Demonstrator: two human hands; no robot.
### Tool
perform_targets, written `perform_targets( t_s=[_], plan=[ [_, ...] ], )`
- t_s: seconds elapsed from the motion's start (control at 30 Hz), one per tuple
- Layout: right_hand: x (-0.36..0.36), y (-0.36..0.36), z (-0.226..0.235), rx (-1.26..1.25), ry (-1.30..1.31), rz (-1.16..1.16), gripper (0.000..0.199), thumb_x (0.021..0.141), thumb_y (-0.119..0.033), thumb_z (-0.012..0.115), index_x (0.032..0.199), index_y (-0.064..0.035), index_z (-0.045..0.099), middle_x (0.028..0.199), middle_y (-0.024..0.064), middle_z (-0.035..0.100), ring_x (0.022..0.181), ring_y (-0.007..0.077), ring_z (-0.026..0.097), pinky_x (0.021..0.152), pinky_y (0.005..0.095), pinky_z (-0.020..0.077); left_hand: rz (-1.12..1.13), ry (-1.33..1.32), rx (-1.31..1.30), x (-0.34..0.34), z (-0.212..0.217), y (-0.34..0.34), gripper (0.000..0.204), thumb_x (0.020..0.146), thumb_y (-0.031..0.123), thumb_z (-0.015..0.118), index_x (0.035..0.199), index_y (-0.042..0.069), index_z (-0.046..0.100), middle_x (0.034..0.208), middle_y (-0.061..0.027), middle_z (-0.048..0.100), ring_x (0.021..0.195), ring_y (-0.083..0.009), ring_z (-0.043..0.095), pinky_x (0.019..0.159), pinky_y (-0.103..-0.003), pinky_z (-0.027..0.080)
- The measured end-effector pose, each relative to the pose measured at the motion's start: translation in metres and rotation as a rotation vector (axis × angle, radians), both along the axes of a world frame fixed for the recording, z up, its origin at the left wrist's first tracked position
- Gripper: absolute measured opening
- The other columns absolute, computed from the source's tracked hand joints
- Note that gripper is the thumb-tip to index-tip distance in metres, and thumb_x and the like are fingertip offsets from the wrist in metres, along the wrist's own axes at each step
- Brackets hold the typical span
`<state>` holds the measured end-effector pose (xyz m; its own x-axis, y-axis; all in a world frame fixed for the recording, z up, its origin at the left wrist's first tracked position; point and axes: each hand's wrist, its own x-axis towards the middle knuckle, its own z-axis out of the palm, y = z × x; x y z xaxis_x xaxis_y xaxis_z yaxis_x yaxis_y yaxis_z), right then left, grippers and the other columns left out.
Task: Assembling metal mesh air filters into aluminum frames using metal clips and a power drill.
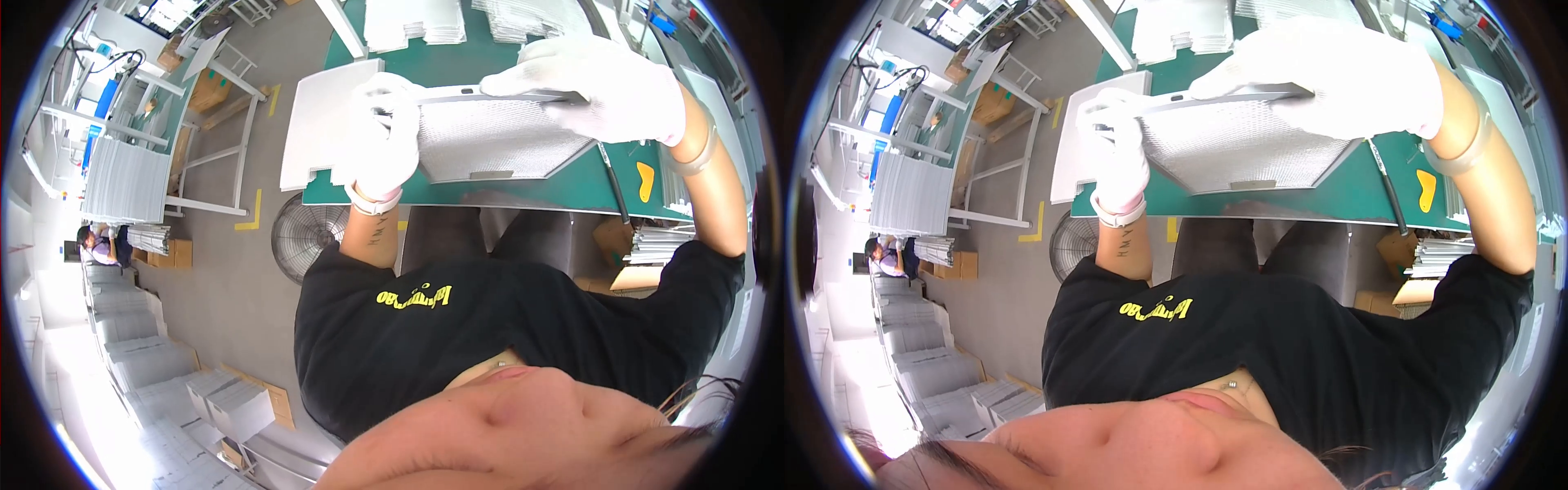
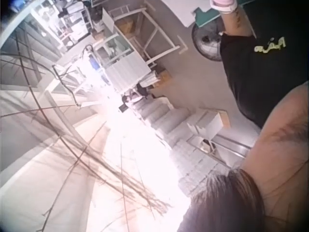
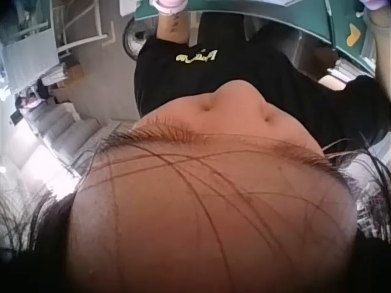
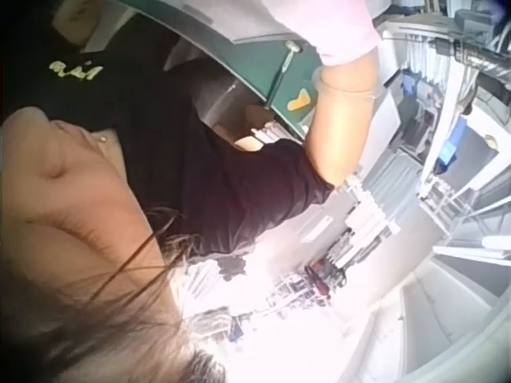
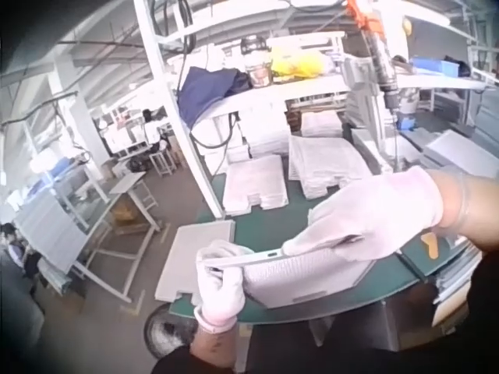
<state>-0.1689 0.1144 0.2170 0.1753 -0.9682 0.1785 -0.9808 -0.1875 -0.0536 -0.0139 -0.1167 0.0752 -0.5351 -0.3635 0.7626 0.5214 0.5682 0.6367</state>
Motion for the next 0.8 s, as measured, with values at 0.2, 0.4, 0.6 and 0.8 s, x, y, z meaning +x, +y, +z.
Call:
perform_targets(
  t_s=[0.2,0.4,0.6,0.8],
  plan=[
    [0.0,-0.009,-0.02,-0.23,0.1,-0.002,0.041,0.082,-0.002,0.063,0.123,-0.0051,0.063,0.109,0.0149,0.065,0.103,0.0324,0.061,0.094,0.0375,0.0484,0.154,0.125,-0.222,-0.004,-0.005,0.003,0.019,0.086,-0.003,0.062,0.104,-0.001,0.061,0.094,-0.0068,0.064,0.081,-0.0122,0.06,0.069,-0.024,0.049],
    [0.005,-0.008,-0.018,-0.145,0.048,-0.037,0.047,0.084,-0.005,0.064,0.131,-0.0066,0.058,0.114,0.0133,0.065,0.102,0.0309,0.063,0.092,0.0366,0.0495,-0.027,0.069,0.076,-0.003,0.01,0.017,0.012,0.084,-0.004,0.061,0.094,0.002,0.06,0.083,-0.0021,0.056,0.068,-0.0092,0.049,0.059,-0.023,0.042],
    [0.004,-0.016,-0.019,-0.185,-0.082,0.002,0.045,0.086,-0.003,0.063,0.13,-0.0097,0.061,0.114,0.0136,0.067,0.098,0.0298,0.062,0.088,0.0346,0.0498,0.297,0.043,-0.357,-0.005,0.014,0.006,0.01,0.085,0.0,0.061,0.095,0.0,0.06,0.082,-0.0019,0.054,0.071,-0.011,0.049,0.064,-0.025,0.043],
    [0.009,-0.016,-0.016,-0.05,-0.082,-0.094,0.043,0.093,-0.012,0.051,0.135,-0.0117,0.059,0.134,0.0084,0.061,0.12,0.0265,0.056,0.107,0.0374,0.0394,0.294,0.12,-0.152,-0.005,0.023,0.017,0.033,0.081,0.0,0.063,0.113,-0.006,0.058,0.103,-0.0161,0.058,0.091,-0.0217,0.057,0.078,-0.036,0.049]
  ],
)
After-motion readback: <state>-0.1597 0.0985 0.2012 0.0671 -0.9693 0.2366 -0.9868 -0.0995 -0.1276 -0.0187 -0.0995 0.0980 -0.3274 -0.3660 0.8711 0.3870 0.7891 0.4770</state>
